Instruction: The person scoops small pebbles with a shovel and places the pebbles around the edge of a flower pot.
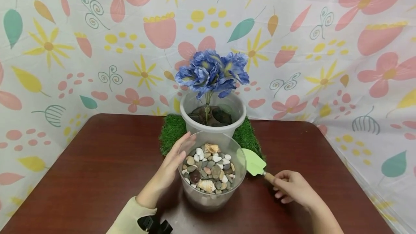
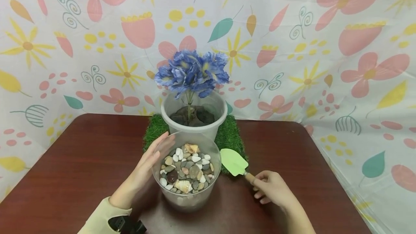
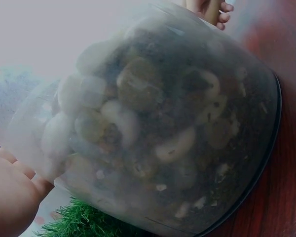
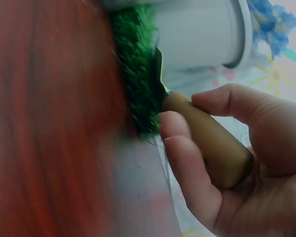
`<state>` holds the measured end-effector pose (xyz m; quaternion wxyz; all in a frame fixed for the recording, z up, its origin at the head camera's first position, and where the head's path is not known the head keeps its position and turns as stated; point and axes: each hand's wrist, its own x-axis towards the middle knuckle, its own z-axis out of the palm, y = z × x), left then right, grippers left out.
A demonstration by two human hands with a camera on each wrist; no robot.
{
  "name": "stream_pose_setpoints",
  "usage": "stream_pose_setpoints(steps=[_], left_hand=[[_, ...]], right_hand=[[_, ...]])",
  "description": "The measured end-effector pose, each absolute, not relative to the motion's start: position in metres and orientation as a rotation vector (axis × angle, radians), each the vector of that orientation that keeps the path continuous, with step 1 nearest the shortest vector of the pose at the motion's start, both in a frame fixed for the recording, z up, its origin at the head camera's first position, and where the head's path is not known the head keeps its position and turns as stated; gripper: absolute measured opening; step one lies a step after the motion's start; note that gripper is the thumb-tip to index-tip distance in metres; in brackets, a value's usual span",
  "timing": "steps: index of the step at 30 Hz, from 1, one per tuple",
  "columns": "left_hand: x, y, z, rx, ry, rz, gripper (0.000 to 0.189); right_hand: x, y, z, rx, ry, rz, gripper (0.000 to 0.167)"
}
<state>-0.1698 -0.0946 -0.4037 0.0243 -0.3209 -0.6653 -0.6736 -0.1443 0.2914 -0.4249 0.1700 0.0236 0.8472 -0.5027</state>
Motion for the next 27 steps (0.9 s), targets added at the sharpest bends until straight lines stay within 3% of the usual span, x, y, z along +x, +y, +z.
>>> stream_pose_setpoints(steps=[16,27], left_hand=[[-0.167,-0.097,-0.406,-0.990,-2.036,-2.113,0.055],[-0.170,-0.095,-0.406,-0.973,-2.065,-2.141,0.055]], right_hand=[[-0.149,0.308,-0.409,0.088,2.534,-1.494,0.047],[-0.148,0.329,-0.366,-0.111,2.679,-1.483,0.036]])
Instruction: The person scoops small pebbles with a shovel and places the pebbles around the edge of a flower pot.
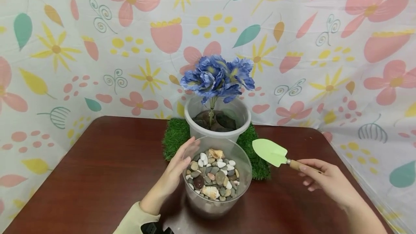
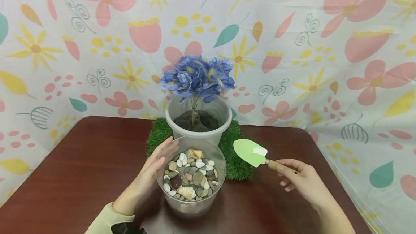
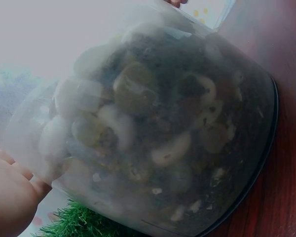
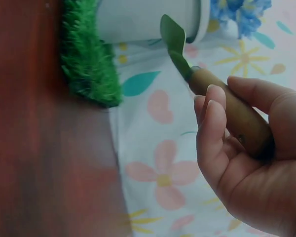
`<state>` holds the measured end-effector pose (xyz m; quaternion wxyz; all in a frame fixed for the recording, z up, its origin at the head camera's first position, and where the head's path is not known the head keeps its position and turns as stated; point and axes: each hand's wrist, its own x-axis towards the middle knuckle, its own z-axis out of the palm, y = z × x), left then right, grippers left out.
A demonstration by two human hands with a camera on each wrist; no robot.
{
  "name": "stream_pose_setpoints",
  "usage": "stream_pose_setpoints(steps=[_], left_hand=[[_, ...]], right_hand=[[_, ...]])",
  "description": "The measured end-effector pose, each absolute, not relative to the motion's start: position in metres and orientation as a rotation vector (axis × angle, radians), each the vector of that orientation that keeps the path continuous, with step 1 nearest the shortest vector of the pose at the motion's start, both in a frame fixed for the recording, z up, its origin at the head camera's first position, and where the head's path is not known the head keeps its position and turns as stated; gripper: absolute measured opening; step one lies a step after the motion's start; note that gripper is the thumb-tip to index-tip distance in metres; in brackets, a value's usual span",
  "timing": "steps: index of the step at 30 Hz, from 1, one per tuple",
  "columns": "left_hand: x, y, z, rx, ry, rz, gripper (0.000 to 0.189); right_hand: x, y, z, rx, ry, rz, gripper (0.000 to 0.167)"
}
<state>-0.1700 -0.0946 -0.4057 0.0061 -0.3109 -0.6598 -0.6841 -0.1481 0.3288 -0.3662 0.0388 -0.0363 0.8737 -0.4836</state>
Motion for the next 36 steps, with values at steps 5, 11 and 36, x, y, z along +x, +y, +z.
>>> stream_pose_setpoints(steps=[5,11,36], left_hand=[[-0.169,-0.094,-0.405,-0.965,-2.060,-2.161,0.056],[-0.171,-0.093,-0.405,-0.957,-2.058,-2.162,0.056],[-0.171,-0.092,-0.407,-0.959,-2.048,-2.111,0.055]], right_hand=[[-0.148,0.330,-0.347,-0.194,2.706,-1.472,0.031],[-0.150,0.330,-0.325,-0.301,2.737,-1.437,0.028],[-0.158,0.281,-0.275,-0.676,2.619,-1.278,0.026]])
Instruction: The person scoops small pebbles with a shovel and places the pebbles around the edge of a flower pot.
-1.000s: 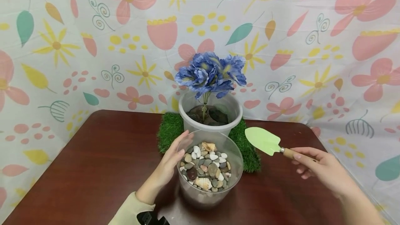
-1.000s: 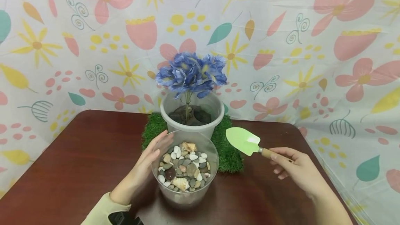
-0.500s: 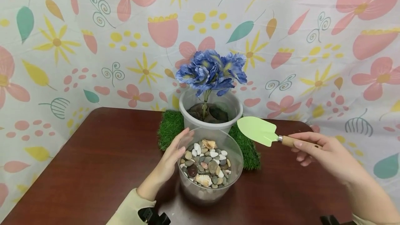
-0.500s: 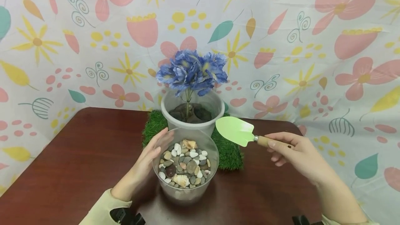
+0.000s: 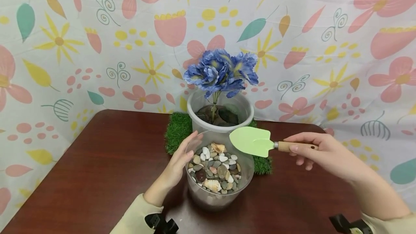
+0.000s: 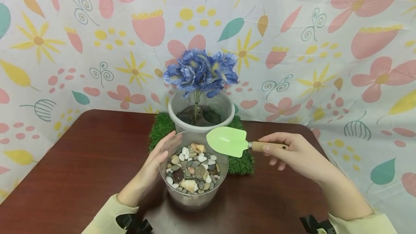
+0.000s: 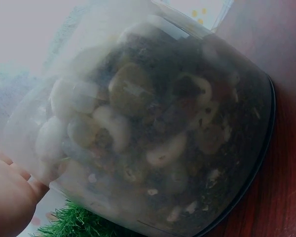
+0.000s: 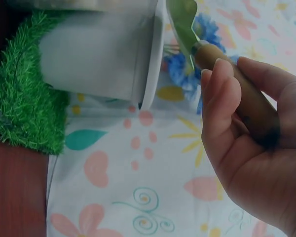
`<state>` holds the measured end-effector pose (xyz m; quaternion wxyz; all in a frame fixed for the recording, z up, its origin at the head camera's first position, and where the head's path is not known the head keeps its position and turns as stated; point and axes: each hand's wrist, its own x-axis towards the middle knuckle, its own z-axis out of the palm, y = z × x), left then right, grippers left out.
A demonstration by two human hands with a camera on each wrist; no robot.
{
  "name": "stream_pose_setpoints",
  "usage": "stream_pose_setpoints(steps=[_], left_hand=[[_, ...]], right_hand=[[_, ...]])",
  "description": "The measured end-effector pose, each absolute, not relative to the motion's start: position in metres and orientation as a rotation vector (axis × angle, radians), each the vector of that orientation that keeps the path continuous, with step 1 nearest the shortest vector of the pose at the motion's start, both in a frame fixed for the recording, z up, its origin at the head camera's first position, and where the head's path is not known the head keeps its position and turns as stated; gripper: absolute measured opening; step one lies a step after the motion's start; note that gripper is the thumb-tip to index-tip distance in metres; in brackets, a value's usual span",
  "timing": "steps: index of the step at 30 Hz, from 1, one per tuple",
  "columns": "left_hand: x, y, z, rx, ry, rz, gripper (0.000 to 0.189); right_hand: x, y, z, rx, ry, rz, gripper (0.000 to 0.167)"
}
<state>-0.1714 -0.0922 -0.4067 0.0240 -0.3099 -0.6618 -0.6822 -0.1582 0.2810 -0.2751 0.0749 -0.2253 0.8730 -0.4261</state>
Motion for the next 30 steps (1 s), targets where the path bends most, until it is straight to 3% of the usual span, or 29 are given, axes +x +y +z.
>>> stream_pose_setpoints(steps=[30], left_hand=[[-0.173,-0.091,-0.405,-0.969,-1.989,-2.119,0.056]], right_hand=[[-0.173,0.224,-0.230,-0.680,2.554,-0.760,0.031]])
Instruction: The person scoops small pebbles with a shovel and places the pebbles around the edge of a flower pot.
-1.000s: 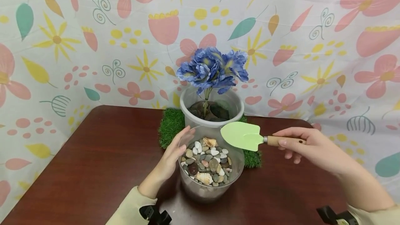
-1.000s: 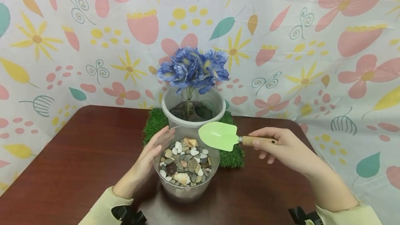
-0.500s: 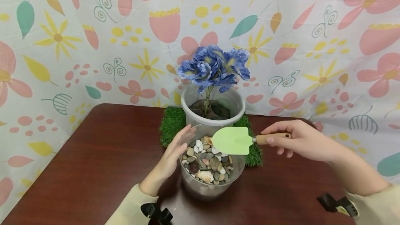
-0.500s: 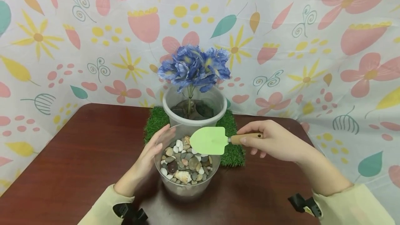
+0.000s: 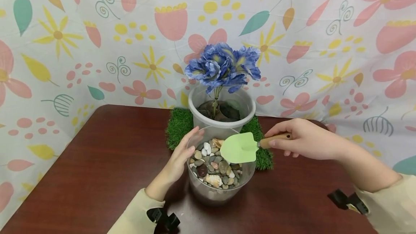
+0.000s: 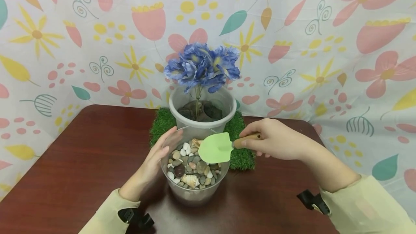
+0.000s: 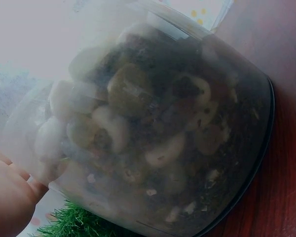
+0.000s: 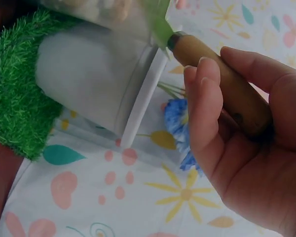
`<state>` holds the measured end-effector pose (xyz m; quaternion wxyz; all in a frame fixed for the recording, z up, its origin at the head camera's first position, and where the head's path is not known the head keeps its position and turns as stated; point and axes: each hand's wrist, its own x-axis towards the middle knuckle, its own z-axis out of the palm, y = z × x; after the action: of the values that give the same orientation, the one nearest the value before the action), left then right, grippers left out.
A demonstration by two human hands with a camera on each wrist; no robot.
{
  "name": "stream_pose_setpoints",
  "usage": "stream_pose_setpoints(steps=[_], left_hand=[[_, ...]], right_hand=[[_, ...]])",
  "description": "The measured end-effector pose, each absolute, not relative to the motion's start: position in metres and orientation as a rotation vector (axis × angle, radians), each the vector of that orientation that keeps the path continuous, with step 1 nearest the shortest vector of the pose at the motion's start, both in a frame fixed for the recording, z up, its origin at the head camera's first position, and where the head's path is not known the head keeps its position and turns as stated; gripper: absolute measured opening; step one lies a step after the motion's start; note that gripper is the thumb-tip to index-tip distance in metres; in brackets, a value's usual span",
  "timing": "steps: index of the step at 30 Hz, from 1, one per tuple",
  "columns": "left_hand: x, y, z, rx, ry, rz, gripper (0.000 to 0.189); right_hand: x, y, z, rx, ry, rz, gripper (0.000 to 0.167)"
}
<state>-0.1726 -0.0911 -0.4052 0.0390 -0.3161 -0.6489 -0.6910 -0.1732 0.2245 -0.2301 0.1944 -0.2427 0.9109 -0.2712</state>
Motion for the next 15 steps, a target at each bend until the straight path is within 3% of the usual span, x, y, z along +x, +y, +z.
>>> stream_pose_setpoints(steps=[15], left_hand=[[-0.173,-0.091,-0.406,-0.960,-2.003,-2.114,0.057]], right_hand=[[-0.155,0.193,-0.212,-0.824,2.820,-0.334,0.016]])
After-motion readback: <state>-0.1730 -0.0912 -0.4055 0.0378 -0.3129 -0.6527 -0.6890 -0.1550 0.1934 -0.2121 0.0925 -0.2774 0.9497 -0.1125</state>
